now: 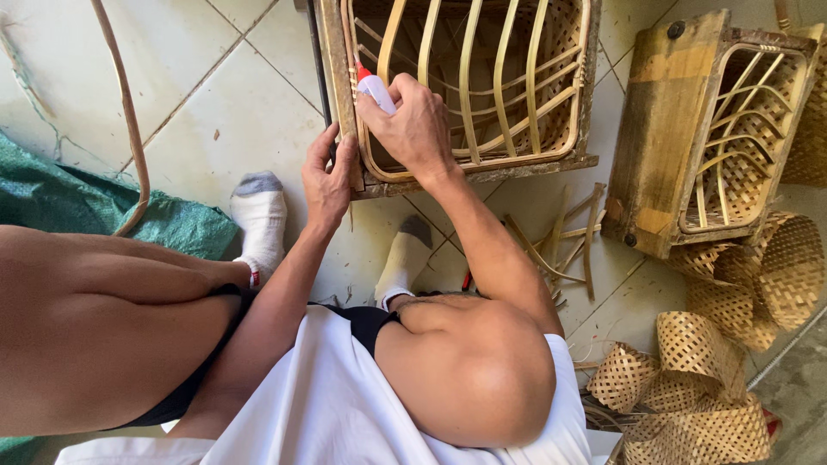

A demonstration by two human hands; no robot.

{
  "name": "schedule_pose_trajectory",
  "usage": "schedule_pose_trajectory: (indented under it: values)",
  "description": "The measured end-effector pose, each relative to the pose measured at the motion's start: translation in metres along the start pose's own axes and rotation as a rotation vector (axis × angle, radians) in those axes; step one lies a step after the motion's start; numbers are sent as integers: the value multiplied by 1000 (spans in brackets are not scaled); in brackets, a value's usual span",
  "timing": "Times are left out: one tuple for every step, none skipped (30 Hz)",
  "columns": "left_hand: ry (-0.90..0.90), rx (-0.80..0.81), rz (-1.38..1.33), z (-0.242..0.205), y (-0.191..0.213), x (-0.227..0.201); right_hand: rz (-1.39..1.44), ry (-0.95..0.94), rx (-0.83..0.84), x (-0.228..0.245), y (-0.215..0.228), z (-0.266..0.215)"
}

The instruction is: The person sits on the floor and repairs a rectangular bamboo basket frame. They apply glue to the joints of the frame and press the pieces together to secure them. The person occasionally uses a hammer to tap the frame and adjusts its position.

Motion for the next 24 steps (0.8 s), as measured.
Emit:
schedule_pose_trajectory:
  values:
    - [2, 1, 1, 0, 0, -1, 9, -11, 12, -1, 1, -1]
    - [9, 5, -4, 0, 1, -1, 18, -23, 23, -3, 2, -4]
    - [15, 8, -10, -1, 1, -1, 27, -34, 35, -6, 4, -8]
    - [23, 14, -15, -1, 1, -1, 59, -19, 38, -8, 8, -14]
    - [-16, 15, 19, -1, 1, -2, 92, -4, 42, -12, 13, -24]
    - [-56, 19, 53, 0, 2, -3, 126, 11, 44, -16, 19, -33]
    - [-97, 22, 88, 1, 2, -3, 244, -22, 50, -23, 27, -41]
    - [-68, 27, 49, -1, 3, 0, 364, -66, 60, -32, 36, -53]
    - [-39, 32, 11, -2, 4, 4, 484, -109, 68, -41, 44, -66]
    - [-18, 35, -31, 0, 3, 6, 488, -93, 30, -47, 56, -78]
    - [-31, 31, -15, 1, 3, 7, 491, -76, -8, -53, 67, -93]
    - [-42, 31, 2, 2, 2, 7, 495, -61, -50, -58, 78, -105]
    - [-54, 31, 19, 3, 3, 5, 344, -23, -104, -61, 88, -116]
    - [-48, 57, 23, 2, 3, 6, 189, 11, -155, -65, 97, -129]
    - [-43, 83, 27, 1, 3, 5, 32, 44, -203, -70, 104, -139]
    - [-42, 103, 30, 2, 4, 3, -72, 73, -218, -75, 110, -143]
    - [-35, 142, 42, 1, 3, 1, -177, 101, -232, -80, 116, -148]
    - [-26, 184, 56, 0, 3, -3, -280, 125, -246, -84, 118, -154]
    - [-17, 227, 69, -1, 3, -6, -278, 111, -247, -91, 120, -157]
    - [11, 268, 45, -1, 2, -10, -277, 98, -253, -98, 121, -157]
    - [40, 309, 21, -2, 0, -14, -276, 85, -258, -104, 124, -158]
    - [68, 346, -3, -3, -2, -19, -300, 104, -260, -108, 125, -157]
    - [74, 363, 18, -4, -3, -23, -324, 123, -262, -111, 125, -157]
    - [80, 376, 39, -5, -4, -27, -346, 144, -261, -113, 124, -157]
Point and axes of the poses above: each hand's wrist, its own z-axis towards the middle knuckle, its own y-axis out of the back of the hand, x = y × z, the point moved 4 cm from there along z, towards the middle knuckle, and after that the axes turned 6 degrees about -z, right-handed, at the moved point
